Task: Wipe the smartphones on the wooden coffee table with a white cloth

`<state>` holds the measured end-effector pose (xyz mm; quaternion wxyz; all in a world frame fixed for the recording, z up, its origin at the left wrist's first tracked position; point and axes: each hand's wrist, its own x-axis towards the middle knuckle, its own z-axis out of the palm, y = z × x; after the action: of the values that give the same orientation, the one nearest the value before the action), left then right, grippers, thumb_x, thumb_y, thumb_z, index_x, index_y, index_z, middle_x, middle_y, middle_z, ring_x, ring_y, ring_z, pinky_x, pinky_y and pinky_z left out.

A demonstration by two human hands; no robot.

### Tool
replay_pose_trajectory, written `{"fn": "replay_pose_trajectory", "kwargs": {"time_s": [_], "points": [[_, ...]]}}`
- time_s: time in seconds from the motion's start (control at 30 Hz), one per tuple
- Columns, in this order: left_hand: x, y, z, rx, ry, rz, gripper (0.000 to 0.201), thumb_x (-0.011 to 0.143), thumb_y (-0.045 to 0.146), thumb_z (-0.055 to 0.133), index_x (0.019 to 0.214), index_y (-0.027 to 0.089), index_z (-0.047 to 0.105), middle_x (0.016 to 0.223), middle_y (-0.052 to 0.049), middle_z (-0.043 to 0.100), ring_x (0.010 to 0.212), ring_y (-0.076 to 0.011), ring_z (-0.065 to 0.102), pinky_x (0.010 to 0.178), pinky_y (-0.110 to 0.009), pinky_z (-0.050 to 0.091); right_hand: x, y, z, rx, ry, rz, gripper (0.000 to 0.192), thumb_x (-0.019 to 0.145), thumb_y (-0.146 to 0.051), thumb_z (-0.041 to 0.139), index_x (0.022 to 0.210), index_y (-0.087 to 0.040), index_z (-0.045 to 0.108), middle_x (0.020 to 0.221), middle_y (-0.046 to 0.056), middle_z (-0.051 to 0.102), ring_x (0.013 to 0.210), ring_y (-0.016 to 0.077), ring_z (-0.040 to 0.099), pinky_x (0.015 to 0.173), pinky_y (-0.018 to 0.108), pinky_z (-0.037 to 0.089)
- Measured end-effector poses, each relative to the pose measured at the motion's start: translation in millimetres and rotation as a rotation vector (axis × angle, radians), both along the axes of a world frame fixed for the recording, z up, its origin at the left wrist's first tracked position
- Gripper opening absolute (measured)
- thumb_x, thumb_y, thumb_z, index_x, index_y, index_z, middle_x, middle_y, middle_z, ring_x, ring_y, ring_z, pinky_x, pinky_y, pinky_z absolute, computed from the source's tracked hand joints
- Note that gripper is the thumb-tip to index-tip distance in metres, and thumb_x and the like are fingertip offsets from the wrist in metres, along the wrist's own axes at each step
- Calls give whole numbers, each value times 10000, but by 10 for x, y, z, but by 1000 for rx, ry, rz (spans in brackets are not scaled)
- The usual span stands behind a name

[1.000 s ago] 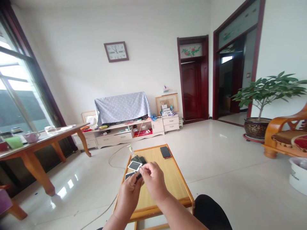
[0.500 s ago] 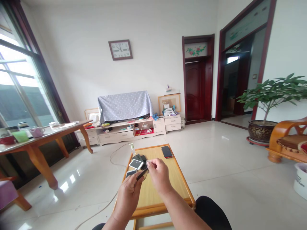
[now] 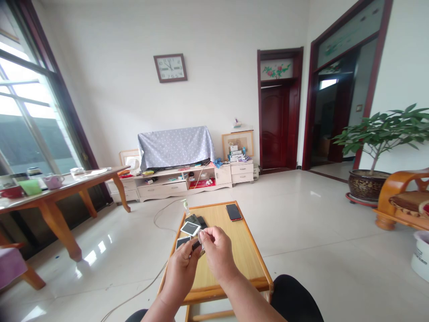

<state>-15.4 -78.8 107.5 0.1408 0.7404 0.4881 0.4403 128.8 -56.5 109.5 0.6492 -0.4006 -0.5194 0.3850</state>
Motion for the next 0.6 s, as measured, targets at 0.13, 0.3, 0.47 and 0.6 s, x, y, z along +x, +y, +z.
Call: {"fn": "replay_pose_trajectory", "kwargs": {"time_s": [0.13, 0.3, 0.47, 0.6], "points": [[57, -14, 47, -130, -212, -79, 329, 916, 431, 574, 1152, 242, 704, 954, -40, 747, 882, -206, 676, 771, -288, 527, 14, -28, 56, -110, 164, 72, 384, 795, -563, 719, 829, -181, 701, 751, 28, 658, 706, 161, 558, 659, 272, 445], [118, -21, 68, -253, -483, -209, 371, 883, 456, 627, 1157, 219, 707, 980, -36, 752, 891, -199, 676, 794, -284, 541, 89, -4, 104, -190, 269, 134, 432, 751, -583, 757, 881, -171, 730, 748, 29, 652, 665, 143, 521, 610, 259, 402], [78, 48, 37, -232, -595, -164, 362, 860, 455, 663, 1095, 184, 717, 948, -44, 749, 895, -205, 674, 804, -294, 541, 78, -23, -122, -205, 275, 187, 459, 746, -590, 762, 938, -173, 747, 808, 51, 677, 707, 160, 544, 641, 270, 404], [37, 95, 35, -191, -525, -170, 349, 873, 455, 646, 1105, 201, 709, 939, -33, 747, 871, -194, 674, 776, -285, 545, 80, -42, -303, -255, 257, 194, 435, 765, -577, 751, 928, -174, 744, 799, 45, 667, 694, 150, 522, 624, 264, 379]]}}
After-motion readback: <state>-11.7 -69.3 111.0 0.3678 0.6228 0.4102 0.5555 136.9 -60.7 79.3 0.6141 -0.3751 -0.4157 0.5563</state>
